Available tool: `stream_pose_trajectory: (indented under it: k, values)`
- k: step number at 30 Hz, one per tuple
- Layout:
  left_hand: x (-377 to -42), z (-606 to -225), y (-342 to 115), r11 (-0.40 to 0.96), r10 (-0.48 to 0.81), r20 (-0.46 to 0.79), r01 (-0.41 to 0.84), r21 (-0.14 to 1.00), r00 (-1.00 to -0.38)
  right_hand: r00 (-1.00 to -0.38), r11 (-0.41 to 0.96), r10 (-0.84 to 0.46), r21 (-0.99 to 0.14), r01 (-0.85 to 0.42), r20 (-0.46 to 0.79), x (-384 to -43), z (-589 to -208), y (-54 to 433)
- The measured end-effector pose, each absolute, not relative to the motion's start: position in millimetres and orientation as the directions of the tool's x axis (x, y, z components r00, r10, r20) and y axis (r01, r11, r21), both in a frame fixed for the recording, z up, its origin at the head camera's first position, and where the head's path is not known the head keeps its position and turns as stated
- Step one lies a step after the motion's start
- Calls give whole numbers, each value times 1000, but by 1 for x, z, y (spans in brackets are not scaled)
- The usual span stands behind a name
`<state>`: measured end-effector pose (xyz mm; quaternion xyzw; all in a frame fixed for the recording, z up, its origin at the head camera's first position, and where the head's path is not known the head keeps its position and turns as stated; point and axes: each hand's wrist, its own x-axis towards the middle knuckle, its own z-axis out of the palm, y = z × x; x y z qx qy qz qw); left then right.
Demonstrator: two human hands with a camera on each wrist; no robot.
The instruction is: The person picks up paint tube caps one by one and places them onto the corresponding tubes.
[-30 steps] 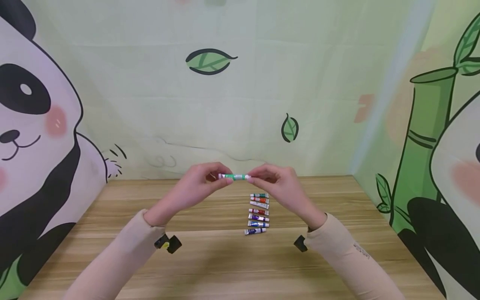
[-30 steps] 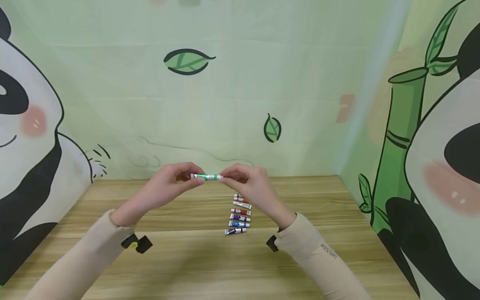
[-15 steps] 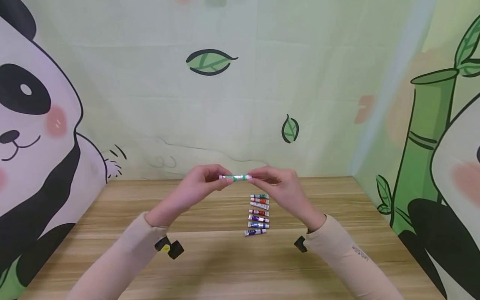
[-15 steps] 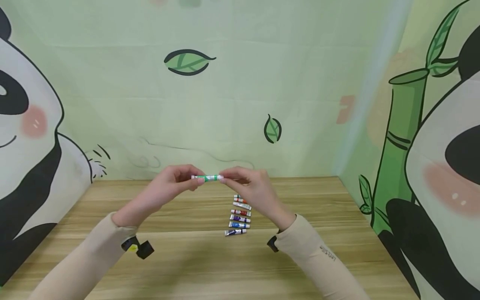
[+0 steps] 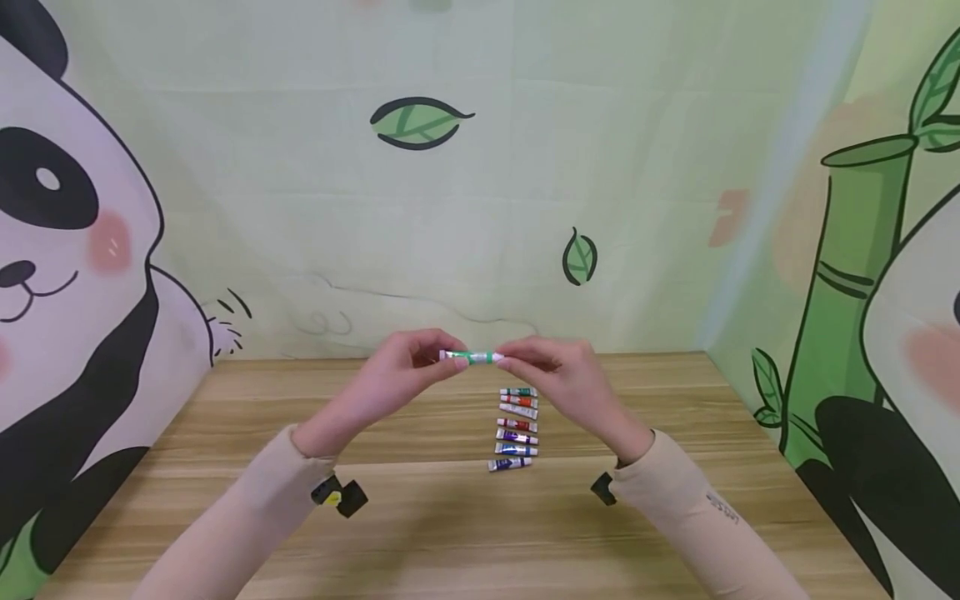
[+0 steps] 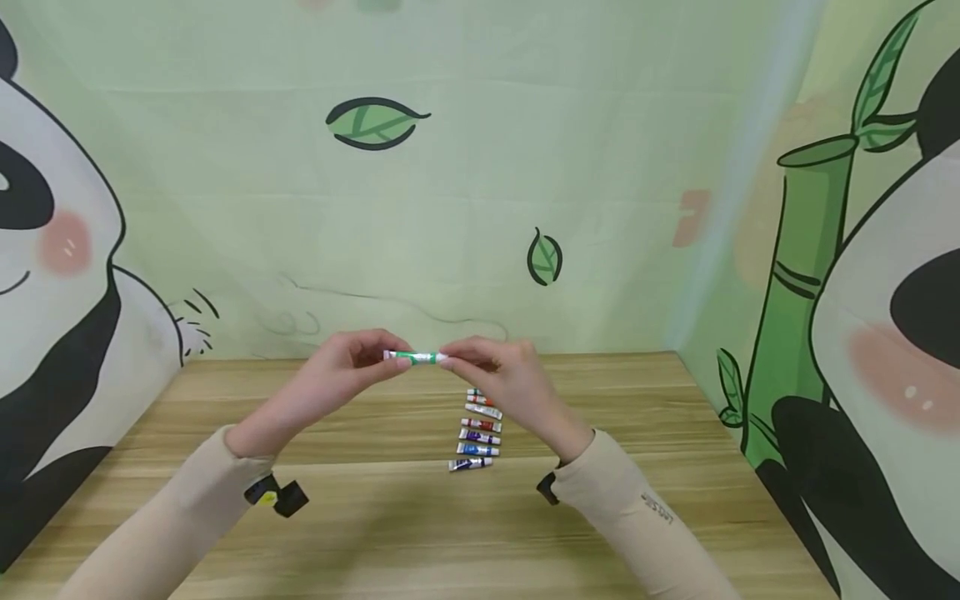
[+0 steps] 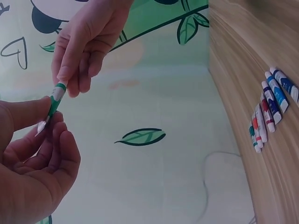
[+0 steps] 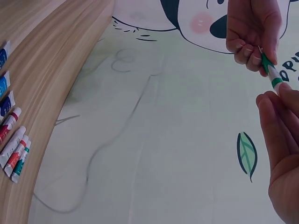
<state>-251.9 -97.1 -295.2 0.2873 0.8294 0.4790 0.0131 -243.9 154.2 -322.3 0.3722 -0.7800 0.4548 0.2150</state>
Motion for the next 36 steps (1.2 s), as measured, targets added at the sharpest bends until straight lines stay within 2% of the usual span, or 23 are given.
stream_pose_trajectory:
  k: [8,16,20,24,27,29,31,36]
  values:
    - [-245,-295,-91,350,500,318,524,776,-806,-735,337,-382,-656,-675,560,-240,-323,154]
    - [-242,-298,-84,339,516,462,668,663,-721,-733,350,-372,-646,-678,569,-243,-324,151]
    - [-241,-299,-81,335,517,508,709,621,-689,-754,344,-377,-674,-653,538,-243,-323,151]
    - [-241,-300,-78,360,499,505,699,618,-704,-794,333,-378,-731,-596,476,-241,-322,152]
    - [-241,-300,-77,387,483,475,667,637,-735,-797,336,-382,-734,-591,467,-242,-323,153]
    - [-242,-300,-77,394,472,447,635,664,-760,-774,353,-392,-696,-626,497,-243,-325,155]
    - [-244,-300,-78,394,463,411,598,698,-785,-724,377,-417,-620,-688,550,-244,-326,158]
    - [-247,-299,-80,359,463,310,495,791,-831,-534,384,-494,-379,-842,686,-248,-328,164]
